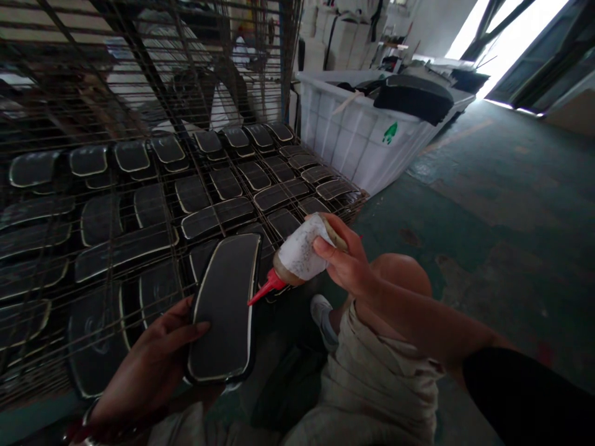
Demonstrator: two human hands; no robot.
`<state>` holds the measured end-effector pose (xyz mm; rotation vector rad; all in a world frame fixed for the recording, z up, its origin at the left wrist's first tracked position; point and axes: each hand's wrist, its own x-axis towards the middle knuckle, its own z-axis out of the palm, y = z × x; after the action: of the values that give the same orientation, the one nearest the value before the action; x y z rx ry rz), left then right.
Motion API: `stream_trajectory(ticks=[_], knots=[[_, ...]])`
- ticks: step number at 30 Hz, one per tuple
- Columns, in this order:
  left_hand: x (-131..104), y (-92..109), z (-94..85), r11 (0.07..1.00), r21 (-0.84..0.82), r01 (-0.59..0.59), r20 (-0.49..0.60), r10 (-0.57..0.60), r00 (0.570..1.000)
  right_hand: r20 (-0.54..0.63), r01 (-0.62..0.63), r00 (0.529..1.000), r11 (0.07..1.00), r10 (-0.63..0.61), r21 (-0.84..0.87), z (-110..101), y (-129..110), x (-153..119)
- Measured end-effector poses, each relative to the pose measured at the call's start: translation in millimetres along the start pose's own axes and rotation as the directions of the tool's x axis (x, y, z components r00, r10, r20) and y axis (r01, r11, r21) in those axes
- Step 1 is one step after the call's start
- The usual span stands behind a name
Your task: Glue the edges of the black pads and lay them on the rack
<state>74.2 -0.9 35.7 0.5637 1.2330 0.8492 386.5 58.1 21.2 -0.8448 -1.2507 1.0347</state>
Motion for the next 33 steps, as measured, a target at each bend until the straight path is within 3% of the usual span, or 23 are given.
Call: stream_trajectory(ticks=[4,8,11,16,20,23,26,29,33], knots=[[1,10,9.0,1.000,-0.016,-0.016,-0.056,0.015,0.998,0.042,0.013,0.999,1.000,-0.012,-0.017,2,-9,-6],[0,19,21.0,0.997,-0.056,-0.059,-0.153,0.050,0.987,0.156,0.056,0.986,0.998,-0.059,0.026,6,-26,-13],[2,22,23.6,0.995,-0.087,-0.057,-0.153,0.043,0.987,0.230,0.107,0.967,0.994,-0.112,0.034,8,-35,-16],[7,25,24.2,0.988,-0.127,-0.083,-0.209,0.055,0.976,0.321,0.289,0.902,0.956,-0.289,0.050,6,-30,-16],[7,28,28.9,0.987,-0.133,-0.090,-0.242,0.056,0.969,0.339,0.285,0.893,0.955,-0.296,0.082,7,-26,-15],[3,29,32.7,0.990,-0.127,-0.064,-0.214,0.035,0.976,0.277,0.210,0.935,0.975,-0.220,0.068,7,-24,-11],[-2,26,32.4,0.996,-0.087,-0.036,-0.171,0.020,0.985,0.084,0.131,0.988,0.991,-0.130,-0.012,4,-19,0],[-4,19,26.9,1.000,-0.019,-0.020,-0.104,0.018,0.994,-0.081,0.111,0.990,0.992,-0.116,-0.062,-1,-10,16],[-6,9,21.0,1.000,0.027,-0.013,-0.095,0.015,0.995,-0.173,0.111,0.977,0.991,-0.122,-0.076,-8,3,39]])
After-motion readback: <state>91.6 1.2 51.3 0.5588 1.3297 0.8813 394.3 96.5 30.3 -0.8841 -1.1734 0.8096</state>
